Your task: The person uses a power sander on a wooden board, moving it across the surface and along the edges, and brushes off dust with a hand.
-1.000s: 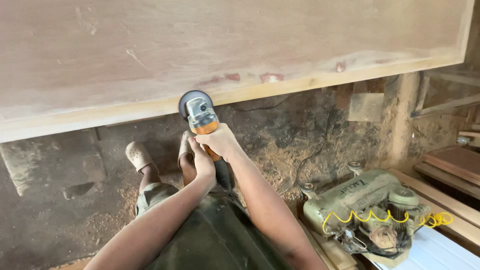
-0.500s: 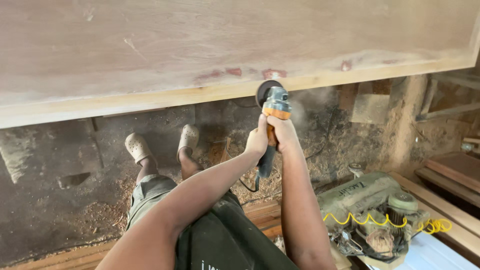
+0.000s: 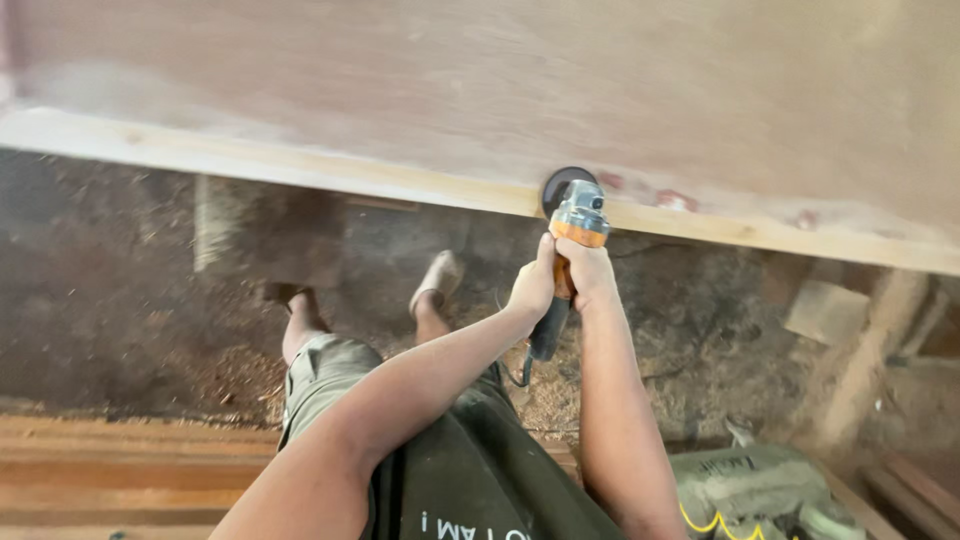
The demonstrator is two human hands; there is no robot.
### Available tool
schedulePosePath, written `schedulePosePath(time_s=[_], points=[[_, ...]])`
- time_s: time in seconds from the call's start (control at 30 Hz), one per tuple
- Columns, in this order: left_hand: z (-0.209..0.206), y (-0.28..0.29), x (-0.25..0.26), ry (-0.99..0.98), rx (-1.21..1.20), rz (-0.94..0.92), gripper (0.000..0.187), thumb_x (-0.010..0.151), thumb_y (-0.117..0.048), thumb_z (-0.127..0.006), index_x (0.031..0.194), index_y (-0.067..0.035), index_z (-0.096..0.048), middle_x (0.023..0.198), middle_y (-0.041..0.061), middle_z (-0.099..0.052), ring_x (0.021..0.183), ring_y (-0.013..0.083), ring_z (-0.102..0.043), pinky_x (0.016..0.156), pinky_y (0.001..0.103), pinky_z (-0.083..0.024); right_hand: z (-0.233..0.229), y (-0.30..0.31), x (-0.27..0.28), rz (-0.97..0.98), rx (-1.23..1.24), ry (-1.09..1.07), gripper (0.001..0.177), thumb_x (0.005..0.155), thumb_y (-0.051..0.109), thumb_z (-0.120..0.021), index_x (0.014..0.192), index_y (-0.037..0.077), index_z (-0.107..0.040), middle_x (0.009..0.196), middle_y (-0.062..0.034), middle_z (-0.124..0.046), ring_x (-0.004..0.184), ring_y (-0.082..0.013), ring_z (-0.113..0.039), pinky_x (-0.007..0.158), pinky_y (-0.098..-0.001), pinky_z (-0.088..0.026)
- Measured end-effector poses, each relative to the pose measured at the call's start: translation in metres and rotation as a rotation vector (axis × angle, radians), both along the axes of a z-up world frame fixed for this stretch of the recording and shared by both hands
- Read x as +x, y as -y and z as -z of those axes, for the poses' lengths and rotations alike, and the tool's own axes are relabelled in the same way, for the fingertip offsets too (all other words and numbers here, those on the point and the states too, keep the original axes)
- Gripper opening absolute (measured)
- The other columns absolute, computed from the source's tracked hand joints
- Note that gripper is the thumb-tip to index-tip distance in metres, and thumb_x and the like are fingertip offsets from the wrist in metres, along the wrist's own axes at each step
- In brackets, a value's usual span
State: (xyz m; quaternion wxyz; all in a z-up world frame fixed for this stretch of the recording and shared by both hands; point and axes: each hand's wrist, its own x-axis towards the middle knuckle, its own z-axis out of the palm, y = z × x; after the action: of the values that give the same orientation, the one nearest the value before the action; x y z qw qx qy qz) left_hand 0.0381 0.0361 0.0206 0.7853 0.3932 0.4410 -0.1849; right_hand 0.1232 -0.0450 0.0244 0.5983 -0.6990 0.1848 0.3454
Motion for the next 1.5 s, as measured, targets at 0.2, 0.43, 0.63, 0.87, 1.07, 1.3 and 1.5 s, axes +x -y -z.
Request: schedulePosePath(time_s=[0.2, 0.43, 0.63, 0.87, 1.07, 1.3, 1.5], points=[[0.002, -0.102, -0.063, 0.019, -0.002, -0.069, 0.087, 0.098, -0.072, -0.025, 0.12, 0.001, -0.069, 0.108, 0.014, -0.074, 0.101, 0.0242, -0.068, 0.089, 0.038, -0.049, 0.002, -0.111, -0.057, -0.086, -0.067, -0.023, 0.027, 0.08, 0.004, -0.071, 0.107, 0.0, -0.073, 0.096, -0.0052, -0.072, 0.083, -0.018, -0.07, 0.072, -0.0335, -0.055], [0.014, -0.229, -0.147, 0.015, 0.047, -0.107, 0.09, 0.098, -0.073, -0.023, 0.121, 0.0, -0.07, 0.108, 0.013, -0.075, 0.102, 0.022, -0.068, 0.089, 0.038, -0.05, 0.006, -0.252, -0.137, -0.129, -0.065, -0.034, 0.028, 0.079, 0.005, -0.071, 0.106, 0.003, -0.074, 0.095, -0.0047, -0.074, 0.083, -0.0172, -0.072, 0.073, -0.0328, -0.057], [0.026, -0.317, -0.2, -0.02, 0.03, -0.193, 0.093, 0.095, -0.077, -0.022, 0.119, -0.001, -0.072, 0.106, 0.014, -0.075, 0.099, 0.0222, -0.069, 0.088, 0.039, -0.051, 0.005, -0.352, -0.194, -0.19, -0.041, -0.023, 0.028, 0.079, 0.006, -0.075, 0.107, 0.002, -0.074, 0.095, -0.0049, -0.074, 0.083, -0.0163, -0.072, 0.072, -0.0327, -0.057], [0.023, -0.388, -0.253, -0.099, -0.023, -0.383, 0.096, 0.092, -0.082, -0.027, 0.128, -0.003, -0.067, 0.105, 0.008, -0.072, 0.098, 0.0187, -0.068, 0.088, 0.037, -0.054, -0.001, -0.443, -0.244, -0.289, -0.064, -0.051, 0.024, 0.073, 0.006, -0.077, 0.098, 0.003, -0.077, 0.085, -0.0084, -0.074, 0.07, -0.0193, -0.069, 0.062, -0.034, -0.054], [0.016, -0.411, -0.272, -0.087, -0.137, -0.449, 0.101, 0.083, -0.086, -0.025, 0.137, -0.009, -0.061, 0.108, 0.008, -0.07, 0.098, 0.0233, -0.067, 0.09, 0.038, -0.055, -0.014, -0.47, -0.255, -0.477, -0.21, -0.089, 0.027, 0.071, 0.014, -0.079, 0.097, 0.004, -0.075, 0.084, -0.0091, -0.074, 0.07, -0.0183, -0.069, 0.062, -0.0348, -0.056], [0.025, -0.316, -0.233, -0.21, -0.217, -0.589, 0.098, 0.089, -0.085, -0.031, 0.139, -0.004, -0.057, 0.121, 0.006, -0.069, 0.112, 0.0201, -0.065, 0.1, 0.037, -0.049, -0.027, -0.382, -0.218, -0.48, -0.181, -0.031, 0.032, 0.069, 0.014, -0.079, 0.1, 0.003, -0.079, 0.089, -0.0083, -0.077, 0.076, -0.018, -0.073, 0.068, -0.0331, -0.057], [0.027, -0.236, -0.203, -0.194, -0.133, -0.433, 0.096, 0.091, -0.082, -0.027, 0.13, -0.004, -0.066, 0.113, 0.007, -0.071, 0.102, 0.02, -0.065, 0.093, 0.038, -0.051, -0.017, -0.296, -0.191, -0.382, -0.212, -0.062, 0.027, 0.071, 0.01, -0.079, 0.096, 0.002, -0.077, 0.086, -0.0092, -0.076, 0.073, -0.0185, -0.071, 0.066, -0.0338, -0.057]])
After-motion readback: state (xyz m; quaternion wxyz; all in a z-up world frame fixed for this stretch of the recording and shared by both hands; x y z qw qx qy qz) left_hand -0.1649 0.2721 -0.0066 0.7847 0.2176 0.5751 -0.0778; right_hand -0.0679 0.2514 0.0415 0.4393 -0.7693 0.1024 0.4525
